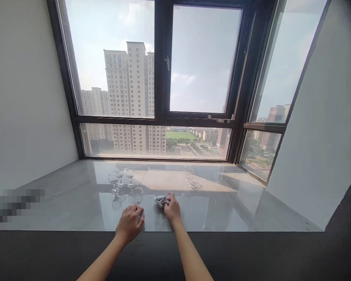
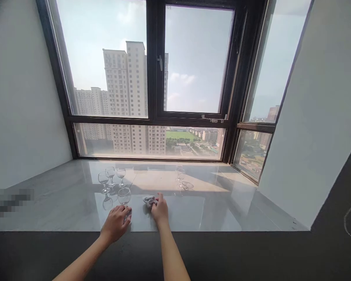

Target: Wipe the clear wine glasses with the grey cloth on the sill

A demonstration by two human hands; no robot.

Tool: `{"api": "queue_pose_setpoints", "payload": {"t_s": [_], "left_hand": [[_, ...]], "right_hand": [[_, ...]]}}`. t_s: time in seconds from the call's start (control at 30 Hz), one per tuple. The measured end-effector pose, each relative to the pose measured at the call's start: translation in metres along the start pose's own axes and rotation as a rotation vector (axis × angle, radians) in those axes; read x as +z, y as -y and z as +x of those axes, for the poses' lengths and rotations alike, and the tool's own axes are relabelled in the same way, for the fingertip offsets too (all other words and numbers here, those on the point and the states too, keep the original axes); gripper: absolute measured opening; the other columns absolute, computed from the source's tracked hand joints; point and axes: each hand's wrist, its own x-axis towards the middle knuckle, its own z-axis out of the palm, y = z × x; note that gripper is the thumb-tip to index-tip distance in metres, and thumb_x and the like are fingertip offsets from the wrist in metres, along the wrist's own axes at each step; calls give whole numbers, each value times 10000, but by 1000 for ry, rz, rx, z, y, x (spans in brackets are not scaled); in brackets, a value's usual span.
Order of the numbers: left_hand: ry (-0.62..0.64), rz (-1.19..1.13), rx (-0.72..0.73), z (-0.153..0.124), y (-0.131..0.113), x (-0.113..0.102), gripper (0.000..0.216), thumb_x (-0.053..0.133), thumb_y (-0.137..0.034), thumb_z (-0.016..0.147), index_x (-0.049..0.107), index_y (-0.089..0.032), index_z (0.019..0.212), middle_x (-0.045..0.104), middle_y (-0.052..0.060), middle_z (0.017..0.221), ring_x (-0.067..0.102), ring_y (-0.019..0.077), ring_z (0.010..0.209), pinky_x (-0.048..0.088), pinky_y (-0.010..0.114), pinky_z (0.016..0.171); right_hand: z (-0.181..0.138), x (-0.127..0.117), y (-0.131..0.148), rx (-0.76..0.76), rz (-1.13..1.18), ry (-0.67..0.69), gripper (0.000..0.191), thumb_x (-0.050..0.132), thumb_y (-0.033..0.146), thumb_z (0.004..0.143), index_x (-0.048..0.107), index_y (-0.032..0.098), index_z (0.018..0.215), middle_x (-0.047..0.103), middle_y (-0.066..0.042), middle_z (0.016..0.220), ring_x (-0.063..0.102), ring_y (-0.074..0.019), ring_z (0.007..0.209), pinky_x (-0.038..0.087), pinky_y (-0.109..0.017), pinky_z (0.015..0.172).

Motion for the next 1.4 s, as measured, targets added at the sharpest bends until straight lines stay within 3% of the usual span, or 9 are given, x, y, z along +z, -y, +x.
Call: {"api": "queue_pose_setpoints", "payload": {"t_s": [0.33,0.67,0.9,1.17,1.4], "left_hand": [[-45,72,23,-5,-7,-4,242,415,-295,889,624,-214,978,595,90,948,525,265,975,401,391,858],[-65,99,25,-7,-7,-3,207,411,-274,890,606,-204,898,588,91,909,531,261,934,411,368,807],[-97,104,37,-9,-6,0,210,403,-256,898,602,-188,903,581,88,885,523,251,894,408,350,757],[-102,119,48,-8,-7,-2,200,417,-257,888,604,-185,900,578,92,877,528,255,892,409,351,756],[-109,127,47,-8,-7,-1,191,424,-263,884,598,-185,885,574,92,875,527,258,895,407,355,757]], "right_hand": [[-1,-1,2,4,-3,9,478,535,175,746,479,197,1220,654,-59,947,621,-221,904,475,-308,804],[-7,-9,16,-24,-13,-55,463,606,357,770,521,186,1191,622,-68,949,574,-240,956,462,-335,848],[-12,-11,22,-96,-258,-170,489,611,441,783,549,145,1167,607,-135,1098,516,-302,1083,410,-392,903],[-16,-5,29,-89,-441,-34,620,640,529,751,506,186,1251,617,-132,1151,523,-304,1109,415,-373,842],[-16,-5,29,-102,-486,13,520,600,341,776,495,181,1260,618,-123,1150,530,-281,1095,412,-357,862]]}}
